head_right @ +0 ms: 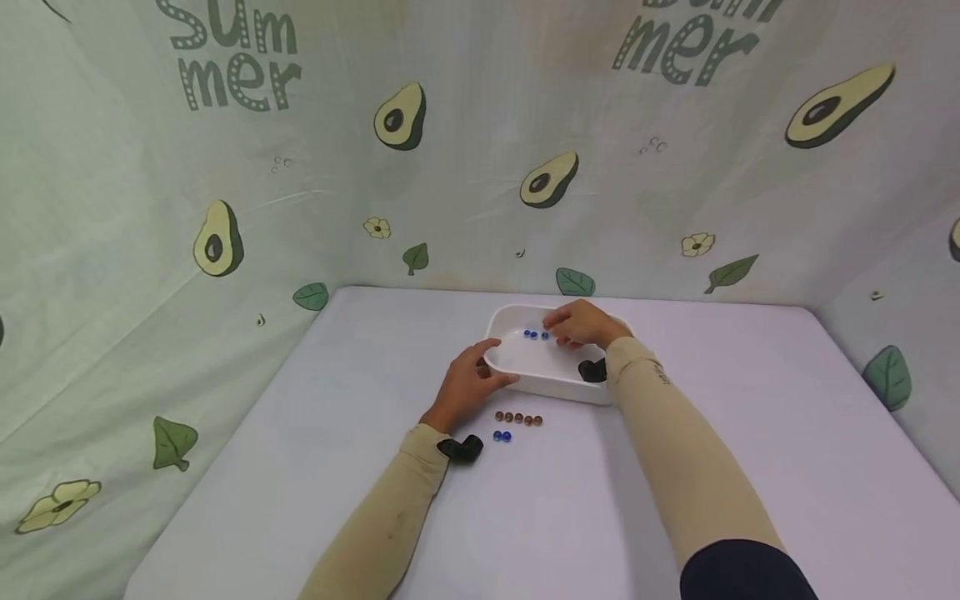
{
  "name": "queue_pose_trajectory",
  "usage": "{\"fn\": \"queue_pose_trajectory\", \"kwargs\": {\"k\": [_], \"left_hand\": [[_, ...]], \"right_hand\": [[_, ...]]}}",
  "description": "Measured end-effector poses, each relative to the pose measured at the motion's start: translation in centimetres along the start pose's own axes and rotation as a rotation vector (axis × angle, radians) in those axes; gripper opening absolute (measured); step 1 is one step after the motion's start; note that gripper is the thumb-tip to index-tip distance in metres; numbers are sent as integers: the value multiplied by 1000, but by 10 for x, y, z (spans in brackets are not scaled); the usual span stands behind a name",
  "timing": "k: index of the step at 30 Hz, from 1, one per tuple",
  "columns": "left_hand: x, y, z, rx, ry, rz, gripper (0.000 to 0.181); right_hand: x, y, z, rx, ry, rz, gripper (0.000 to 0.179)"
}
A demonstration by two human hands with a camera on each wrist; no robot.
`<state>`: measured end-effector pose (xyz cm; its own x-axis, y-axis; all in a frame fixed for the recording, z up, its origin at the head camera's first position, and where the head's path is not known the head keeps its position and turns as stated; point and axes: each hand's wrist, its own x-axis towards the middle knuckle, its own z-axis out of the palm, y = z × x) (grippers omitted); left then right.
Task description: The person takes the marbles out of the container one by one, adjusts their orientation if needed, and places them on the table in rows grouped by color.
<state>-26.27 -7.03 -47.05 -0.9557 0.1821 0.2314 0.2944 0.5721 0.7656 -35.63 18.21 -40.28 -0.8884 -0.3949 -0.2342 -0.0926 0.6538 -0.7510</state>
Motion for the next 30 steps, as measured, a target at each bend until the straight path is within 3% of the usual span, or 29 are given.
{"fn": "queue_pose_trajectory", "kwargs": {"k": [7, 15, 30], "left_hand": [[0, 2, 2, -24, -6, -9, 77], [2, 1, 1, 10, 3, -2, 77], [-2, 1, 1, 19, 7, -3, 77]], "right_hand": [[2, 6, 4, -23, 51, -25, 32], [5, 8, 8, -88, 106, -34, 24], [8, 10, 14, -119, 76, -42, 21]]}}
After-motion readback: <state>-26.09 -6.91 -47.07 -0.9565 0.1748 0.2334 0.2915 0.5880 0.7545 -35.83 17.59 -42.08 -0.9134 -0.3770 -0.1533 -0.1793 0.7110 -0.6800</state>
